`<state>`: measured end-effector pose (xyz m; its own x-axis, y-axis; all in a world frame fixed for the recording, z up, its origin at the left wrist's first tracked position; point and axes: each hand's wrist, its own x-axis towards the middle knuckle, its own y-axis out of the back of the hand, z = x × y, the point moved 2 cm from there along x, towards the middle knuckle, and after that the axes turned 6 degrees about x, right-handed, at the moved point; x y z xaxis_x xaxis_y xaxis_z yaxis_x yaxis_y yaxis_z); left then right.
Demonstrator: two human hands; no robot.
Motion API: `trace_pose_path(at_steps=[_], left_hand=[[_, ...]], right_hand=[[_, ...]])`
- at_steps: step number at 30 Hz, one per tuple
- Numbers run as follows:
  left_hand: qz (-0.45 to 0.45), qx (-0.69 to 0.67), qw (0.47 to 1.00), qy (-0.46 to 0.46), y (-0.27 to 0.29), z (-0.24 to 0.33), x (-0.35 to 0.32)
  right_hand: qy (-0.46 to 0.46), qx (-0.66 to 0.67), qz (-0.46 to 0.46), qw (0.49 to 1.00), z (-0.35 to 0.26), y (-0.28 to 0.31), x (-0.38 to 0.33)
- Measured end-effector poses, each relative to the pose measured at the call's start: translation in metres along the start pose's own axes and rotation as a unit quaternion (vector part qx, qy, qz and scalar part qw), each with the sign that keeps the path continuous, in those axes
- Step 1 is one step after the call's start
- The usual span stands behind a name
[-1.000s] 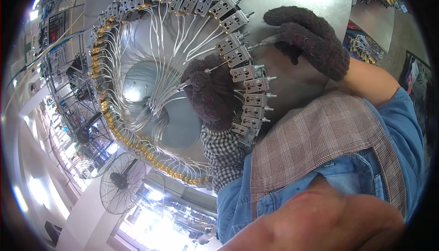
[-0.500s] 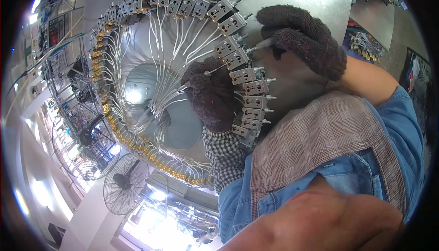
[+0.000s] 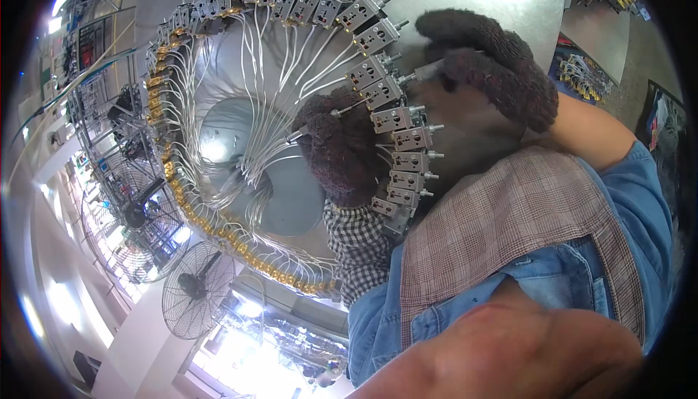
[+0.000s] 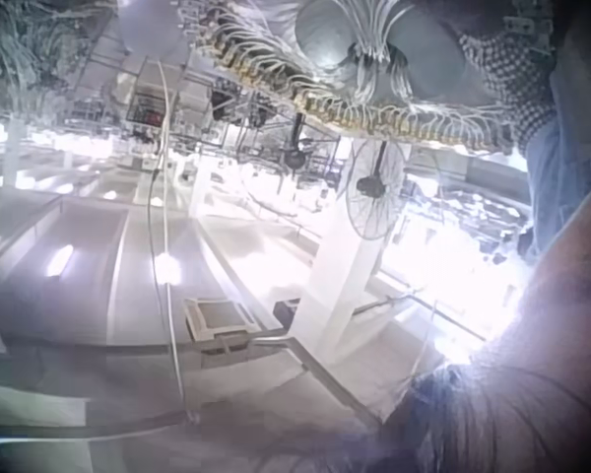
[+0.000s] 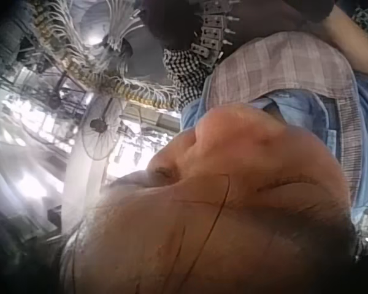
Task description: Manually arranging and securing wires on an electrical stator component held in a jig.
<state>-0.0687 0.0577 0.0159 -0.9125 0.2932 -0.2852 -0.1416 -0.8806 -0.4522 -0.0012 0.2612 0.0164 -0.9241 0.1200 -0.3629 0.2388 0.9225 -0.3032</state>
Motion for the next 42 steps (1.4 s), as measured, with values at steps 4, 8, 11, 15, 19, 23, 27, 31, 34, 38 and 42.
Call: trace_pose_path(at_steps=[4, 8, 11, 15, 19, 23, 27, 31, 34, 38, 42], left_hand=[[-0.005, 0.003, 1.000, -0.013, -0.001, -0.001, -0.001], [-0.024, 0.015, 0.999, -0.019, 0.001, -0.002, 0.000], [-0.031, 0.048, 0.998, -0.024, 0.006, -0.003, -0.001], [0.051, 0.048, 0.998, 0.005, 0.016, -0.005, -0.003], [0.028, 0.373, 0.919, -0.126, 0.010, -0.003, -0.002], [0.058, 0.090, 0.993, -0.042, 0.005, -0.002, -0.001], [-0.037, -0.024, 0.999, -0.026, 0.002, -0.002, 0.003], [0.012, -0.021, 0.998, -0.054, 0.006, -0.008, 0.003], [-0.011, 0.004, 0.998, -0.060, 0.007, -0.007, 0.003], [-0.010, 0.007, 0.999, -0.034, 0.009, -0.006, 0.002], [0.018, -0.005, 0.998, -0.053, 0.009, -0.009, 0.002]], right_hand=[[0.047, -0.061, -0.013, 0.997, -0.001, 0.003, -0.001], [-0.012, -0.069, -0.018, 0.997, 0.000, 0.006, 0.002], [-0.074, -0.007, 0.017, 0.997, -0.002, 0.001, 0.003], [-0.111, 0.009, 0.005, 0.994, 0.000, 0.002, 0.005], [-0.051, 0.017, 0.016, 0.998, 0.001, -0.001, 0.004], [-0.049, 0.043, 0.029, 0.997, 0.002, -0.004, 0.006], [-0.080, 0.066, 0.011, 0.995, 0.003, 0.000, 0.006], [-0.071, 0.051, 0.029, 0.996, 0.000, 0.000, 0.007], [-0.038, 0.033, 0.026, 0.998, -0.005, -0.003, 0.006], [0.092, -0.006, 0.030, 0.995, -0.001, -0.004, 0.008], [0.023, -0.074, 0.003, 0.997, 0.002, 0.003, 0.002]])
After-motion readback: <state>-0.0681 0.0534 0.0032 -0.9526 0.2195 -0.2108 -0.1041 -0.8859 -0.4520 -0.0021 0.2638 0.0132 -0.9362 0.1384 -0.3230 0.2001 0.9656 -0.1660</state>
